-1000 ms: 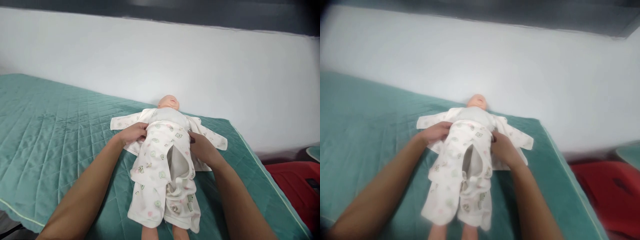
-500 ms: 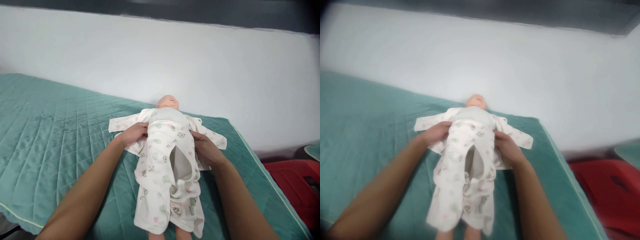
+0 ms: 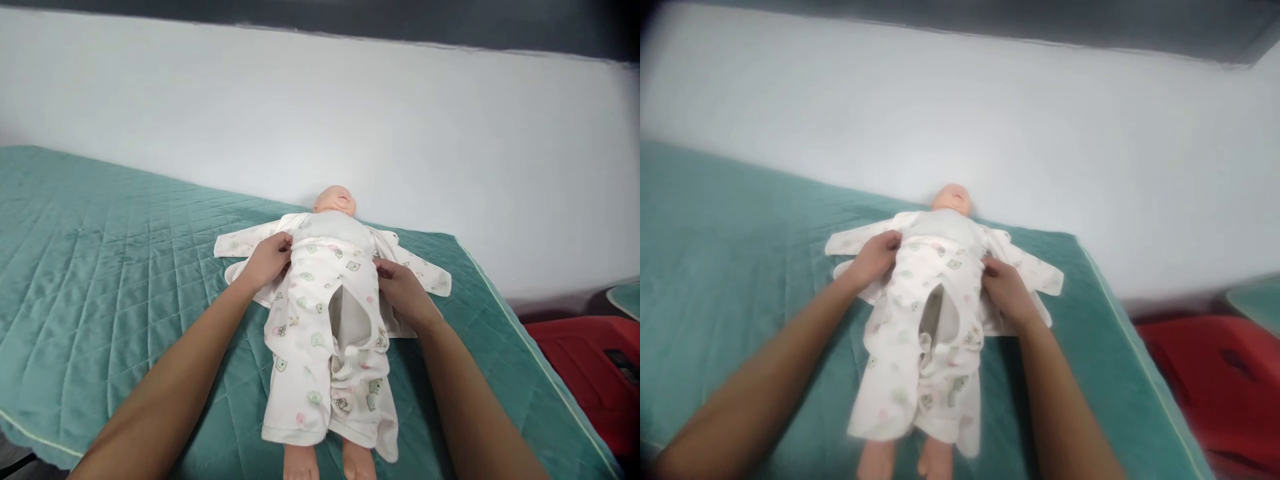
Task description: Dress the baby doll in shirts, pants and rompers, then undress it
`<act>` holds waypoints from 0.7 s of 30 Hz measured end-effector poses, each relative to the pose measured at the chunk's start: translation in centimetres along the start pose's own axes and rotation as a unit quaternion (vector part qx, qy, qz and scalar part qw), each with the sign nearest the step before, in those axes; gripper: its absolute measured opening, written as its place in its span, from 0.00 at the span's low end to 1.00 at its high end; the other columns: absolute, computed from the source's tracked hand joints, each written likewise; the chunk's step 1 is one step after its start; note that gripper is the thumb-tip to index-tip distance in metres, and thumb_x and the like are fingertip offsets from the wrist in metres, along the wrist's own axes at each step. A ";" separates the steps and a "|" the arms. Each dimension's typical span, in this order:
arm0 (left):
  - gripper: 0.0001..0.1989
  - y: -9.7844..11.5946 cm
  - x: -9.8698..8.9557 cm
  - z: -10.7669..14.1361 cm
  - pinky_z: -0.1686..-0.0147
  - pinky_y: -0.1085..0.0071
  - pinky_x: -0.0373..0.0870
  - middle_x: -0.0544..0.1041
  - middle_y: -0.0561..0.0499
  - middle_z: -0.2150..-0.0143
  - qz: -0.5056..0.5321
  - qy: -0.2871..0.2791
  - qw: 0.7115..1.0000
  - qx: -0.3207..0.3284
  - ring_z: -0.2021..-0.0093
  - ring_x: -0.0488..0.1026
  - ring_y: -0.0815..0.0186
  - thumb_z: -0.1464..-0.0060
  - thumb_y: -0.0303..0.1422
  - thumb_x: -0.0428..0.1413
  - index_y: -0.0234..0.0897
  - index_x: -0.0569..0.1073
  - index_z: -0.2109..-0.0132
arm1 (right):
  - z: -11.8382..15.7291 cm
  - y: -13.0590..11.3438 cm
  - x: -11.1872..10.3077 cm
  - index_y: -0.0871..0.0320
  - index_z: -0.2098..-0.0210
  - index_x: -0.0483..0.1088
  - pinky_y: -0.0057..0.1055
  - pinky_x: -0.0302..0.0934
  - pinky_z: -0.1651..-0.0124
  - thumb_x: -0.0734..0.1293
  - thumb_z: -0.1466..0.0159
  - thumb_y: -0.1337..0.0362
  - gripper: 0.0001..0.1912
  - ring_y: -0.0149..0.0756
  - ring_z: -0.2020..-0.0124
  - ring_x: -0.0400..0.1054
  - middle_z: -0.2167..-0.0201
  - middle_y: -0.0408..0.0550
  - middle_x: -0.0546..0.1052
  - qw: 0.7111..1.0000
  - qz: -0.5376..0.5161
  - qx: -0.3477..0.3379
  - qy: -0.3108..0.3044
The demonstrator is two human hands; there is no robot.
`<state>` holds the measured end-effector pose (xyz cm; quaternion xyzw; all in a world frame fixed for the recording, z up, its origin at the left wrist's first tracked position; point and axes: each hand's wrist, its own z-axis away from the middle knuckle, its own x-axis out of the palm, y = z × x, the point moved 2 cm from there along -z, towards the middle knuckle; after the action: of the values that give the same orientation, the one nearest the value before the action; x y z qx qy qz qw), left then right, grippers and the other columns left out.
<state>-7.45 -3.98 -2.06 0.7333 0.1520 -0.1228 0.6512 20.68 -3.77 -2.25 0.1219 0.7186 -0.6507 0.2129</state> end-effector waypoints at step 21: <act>0.08 2.7 0.2 0.8 0.51 0.68 0.67 0.73 0.49 0.54 -0.002 -0.008 0.982 0.187 0.53 0.71 0.64 0.41 0.35 0.55 0.40 0.77 0.58 | 0.1 -2.6 0.8 0.53 0.60 0.72 0.34 0.61 0.53 0.70 0.39 0.54 0.11 0.36 0.59 0.68 0.58 0.45 0.76 0.993 -0.044 -0.098 0.044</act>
<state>-6.23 -5.07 0.23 0.8408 0.1226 -0.1559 0.5038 18.88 -4.31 -0.35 0.0970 0.7920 -0.5803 0.1632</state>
